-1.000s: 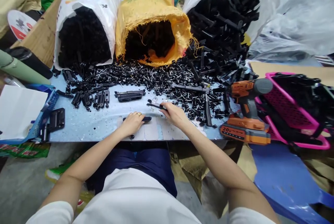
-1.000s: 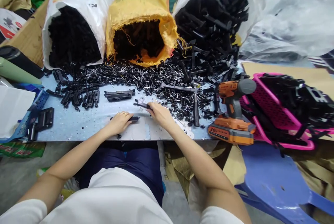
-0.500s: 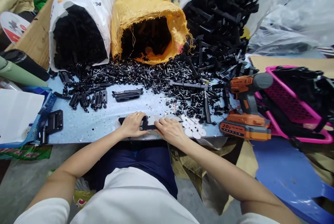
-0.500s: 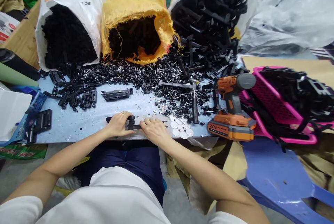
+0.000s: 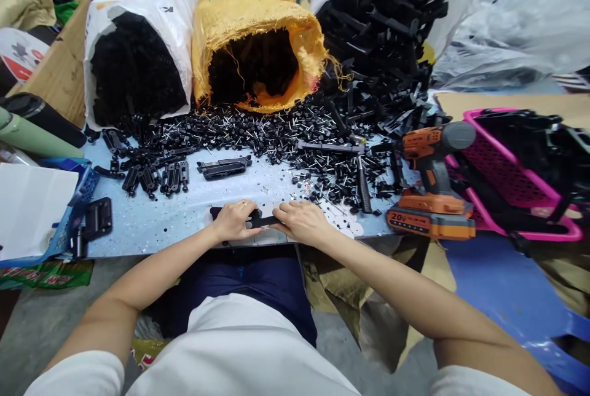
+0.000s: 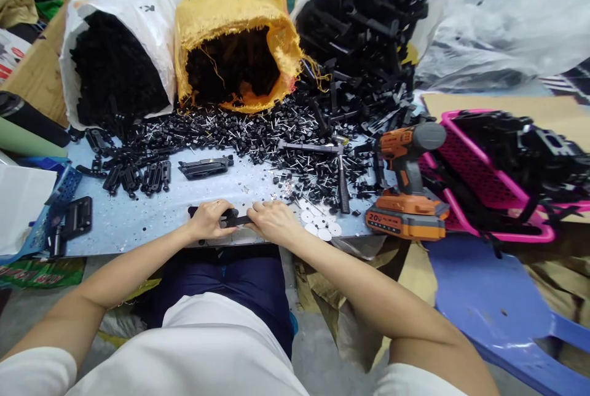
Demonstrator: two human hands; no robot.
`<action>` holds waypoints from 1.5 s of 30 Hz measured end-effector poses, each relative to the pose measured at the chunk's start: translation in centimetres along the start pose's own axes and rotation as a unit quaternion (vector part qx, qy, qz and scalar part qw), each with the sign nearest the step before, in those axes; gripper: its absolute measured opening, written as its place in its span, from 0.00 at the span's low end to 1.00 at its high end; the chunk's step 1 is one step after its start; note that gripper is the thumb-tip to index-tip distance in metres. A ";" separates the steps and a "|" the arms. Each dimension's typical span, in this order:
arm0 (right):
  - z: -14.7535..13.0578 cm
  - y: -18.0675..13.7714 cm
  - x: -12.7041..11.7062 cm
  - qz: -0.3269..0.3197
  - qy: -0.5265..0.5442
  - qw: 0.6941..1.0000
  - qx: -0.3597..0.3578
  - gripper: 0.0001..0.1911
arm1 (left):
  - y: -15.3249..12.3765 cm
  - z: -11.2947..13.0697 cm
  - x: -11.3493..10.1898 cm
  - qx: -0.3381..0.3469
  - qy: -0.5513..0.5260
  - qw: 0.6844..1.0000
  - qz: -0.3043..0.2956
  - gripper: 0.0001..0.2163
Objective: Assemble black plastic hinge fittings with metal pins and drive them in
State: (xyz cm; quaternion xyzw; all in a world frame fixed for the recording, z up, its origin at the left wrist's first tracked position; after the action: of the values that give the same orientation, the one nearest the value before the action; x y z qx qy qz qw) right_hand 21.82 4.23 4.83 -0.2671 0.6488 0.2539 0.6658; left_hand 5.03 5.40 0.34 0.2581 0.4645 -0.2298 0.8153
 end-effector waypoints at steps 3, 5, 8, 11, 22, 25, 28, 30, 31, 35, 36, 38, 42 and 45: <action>1.1 -0.5 2.0 0.017 0.031 0.999 -0.001 0.19 | 0.9 0.4 0.2 -0.011 0.014 0.998 -0.066 0.24; 2.2 -1.3 3.3 0.032 0.065 0.997 0.016 0.20 | 2.7 1.1 0.6 0.005 0.017 0.995 -0.096 0.25; 4.8 -2.9 4.4 0.086 0.114 0.986 0.086 0.20 | 7.7 2.1 1.9 0.000 0.013 0.997 -0.076 0.19; 8.3 -4.3 4.2 0.182 0.132 0.948 0.226 0.17 | 13.4 2.7 4.3 -0.055 -0.005 0.996 -0.064 0.15; 14.1 0.5 7.1 0.126 0.095 0.927 0.341 0.11 | 5.2 -2.9 -1.3 -0.325 -0.398 0.845 0.148 0.07; 13.6 0.5 6.7 0.188 0.140 0.905 0.356 0.09 | -1.5 -4.9 -2.9 -0.421 -0.557 0.691 0.187 0.13; 10.9 -0.2 5.1 0.335 0.231 0.850 0.334 0.10 | -5.0 -5.2 -2.7 -0.454 -0.603 0.627 0.193 0.16; 8.5 -0.9 3.9 0.409 0.287 0.798 0.337 0.11 | -5.6 -5.2 -2.4 -0.461 -0.599 0.625 0.194 0.17; 7.2 -1.2 3.5 0.430 0.308 0.778 0.340 0.10 | -5.5 -5.1 -2.4 -0.462 -0.590 0.633 0.196 0.17; 3.4 -1.8 2.6 0.424 0.380 0.760 0.314 0.11 | -4.8 -5.0 -3.1 -0.449 -0.533 0.696 0.175 0.17; 2.9 -1.8 2.6 0.404 0.400 0.765 0.304 0.12 | -4.7 -4.9 -3.3 -0.442 -0.522 0.712 0.163 0.17; 2.6 -1.8 2.9 0.353 0.427 0.783 0.283 0.14 | -4.5 -4.8 -3.7 -0.430 -0.503 0.736 0.142 0.16; 2.6 -1.2 2.8 0.258 0.416 0.847 0.208 0.14 | -4.3 -4.8 -3.9 -0.419 -0.454 0.775 0.135 0.14; 2.3 -0.2 2.1 0.215 0.373 0.889 0.154 0.13 | -4.1 -4.9 -3.7 -0.426 -0.457 0.770 0.128 0.13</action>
State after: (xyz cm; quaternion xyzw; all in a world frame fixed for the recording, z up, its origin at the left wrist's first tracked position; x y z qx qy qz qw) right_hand 23.66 5.67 2.73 -0.0896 0.9220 0.1694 0.3365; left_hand -2.37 5.94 0.62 -0.1943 0.0506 0.0074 0.9796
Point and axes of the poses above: each hand's wrist, its own y-axis towards the middle knuckle, its own x-axis out of the palm, z = x × y, the point moved 4 cm from there along y, towards the middle knuckle, and after that the axes turned 4 degrees about z, right-handed, at the moved point
